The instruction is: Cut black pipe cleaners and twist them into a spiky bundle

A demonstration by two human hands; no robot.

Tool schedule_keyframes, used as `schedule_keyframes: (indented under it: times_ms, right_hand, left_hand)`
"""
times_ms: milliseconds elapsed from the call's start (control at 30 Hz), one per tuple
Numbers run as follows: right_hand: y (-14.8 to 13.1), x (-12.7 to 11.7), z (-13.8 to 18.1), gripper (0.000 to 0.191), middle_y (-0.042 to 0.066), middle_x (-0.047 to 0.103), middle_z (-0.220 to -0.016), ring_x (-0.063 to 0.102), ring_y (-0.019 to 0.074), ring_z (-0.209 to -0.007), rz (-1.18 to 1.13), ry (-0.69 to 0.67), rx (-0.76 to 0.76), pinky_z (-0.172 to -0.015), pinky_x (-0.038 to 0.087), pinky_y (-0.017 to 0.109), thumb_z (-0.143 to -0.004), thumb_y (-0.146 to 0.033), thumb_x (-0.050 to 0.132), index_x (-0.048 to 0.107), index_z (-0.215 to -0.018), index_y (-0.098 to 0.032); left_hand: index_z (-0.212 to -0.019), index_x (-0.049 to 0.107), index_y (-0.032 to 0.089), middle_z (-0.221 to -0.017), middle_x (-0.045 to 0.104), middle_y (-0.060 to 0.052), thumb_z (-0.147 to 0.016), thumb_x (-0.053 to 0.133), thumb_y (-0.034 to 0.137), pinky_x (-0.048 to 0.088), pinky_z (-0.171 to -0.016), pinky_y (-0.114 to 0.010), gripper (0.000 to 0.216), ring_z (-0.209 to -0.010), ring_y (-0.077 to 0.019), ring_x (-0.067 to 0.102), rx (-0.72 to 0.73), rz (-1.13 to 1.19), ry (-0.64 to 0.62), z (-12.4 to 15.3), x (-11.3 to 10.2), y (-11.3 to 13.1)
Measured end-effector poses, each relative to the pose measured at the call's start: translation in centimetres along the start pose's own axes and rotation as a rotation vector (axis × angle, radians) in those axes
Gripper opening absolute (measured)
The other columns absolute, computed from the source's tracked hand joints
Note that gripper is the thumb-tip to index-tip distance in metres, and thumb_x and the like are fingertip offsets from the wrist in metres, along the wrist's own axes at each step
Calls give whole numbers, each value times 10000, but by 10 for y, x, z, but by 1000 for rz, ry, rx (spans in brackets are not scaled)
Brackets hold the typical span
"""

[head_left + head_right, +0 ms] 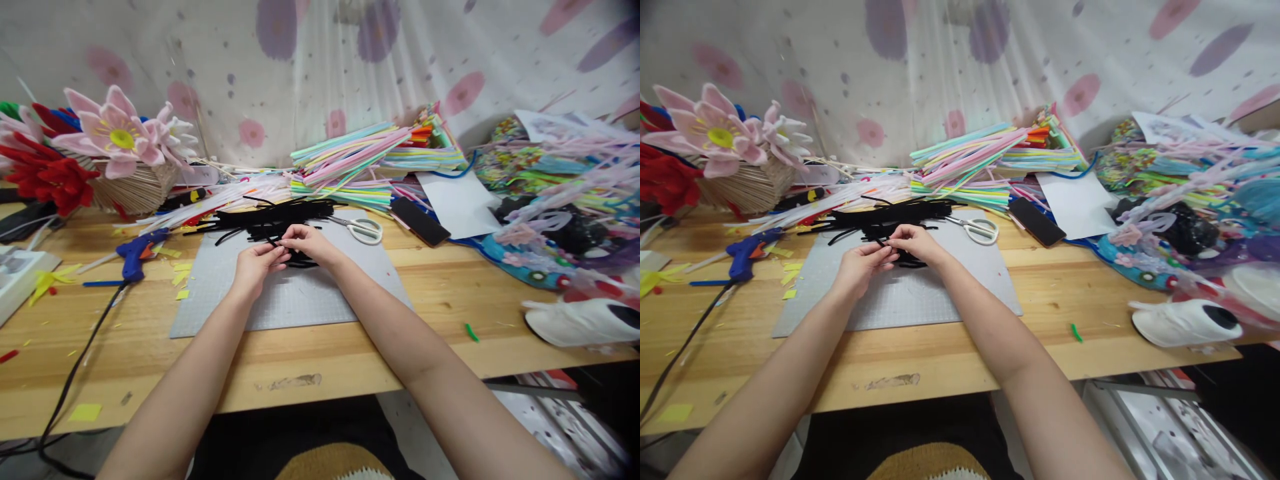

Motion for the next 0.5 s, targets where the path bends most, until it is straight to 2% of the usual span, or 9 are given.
schedule_keyframes:
  times_ms: [133,233,300,367,500]
  right_hand:
    - [-4,-4,3,250,-34,589,-670,479,63,-565,-131,-12,48,-511,368,185,-611,-347,720,578,-724,-175]
    - [-6,-9,5,290,8,654,-926,568,87,-722,-308,-14,116,-569,425,184,-697,-374,664,613,-940,-223]
    - [-5,-11,5,295,28,657,-1009,595,105,-831,-375,-46,151,-622,448,191,-742,-377,630,624,-1000,-235]
    - [-3,-12,4,253,40,668,-993,602,119,-878,-406,-59,165,-667,458,202,-752,-366,629,655,-954,-216]
    - [2,-14,2,204,35,677,-870,609,117,-823,-425,-53,171,-695,457,214,-736,-349,653,685,-858,-188]
  left_hand:
    - [-871,660,106,-735,692,-58,-663,685,129,524,-582,-213,211,-623,-114,650,2,-4,-85,0,0,3]
    - [-967,628,112,-704,683,-46,-668,686,131,511,-547,-196,305,-563,-94,626,-32,13,-174,1,2,5]
    - [-1016,599,103,-678,674,-42,-670,684,122,498,-516,-186,357,-527,-88,612,-63,21,-213,3,3,5]
    - [-1073,566,99,-657,666,-38,-677,676,110,490,-496,-182,411,-507,-88,604,-82,21,-233,4,4,5]
    - [-1131,533,91,-644,663,-36,-689,665,96,488,-489,-184,461,-503,-91,604,-109,13,-244,5,5,4]
Point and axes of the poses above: each hand's wrist, its own z-axis away from the middle knuckle, its own x-axis out of the palm, y = z × x, the point moved 2 cm from there along -z, towards the middle knuckle
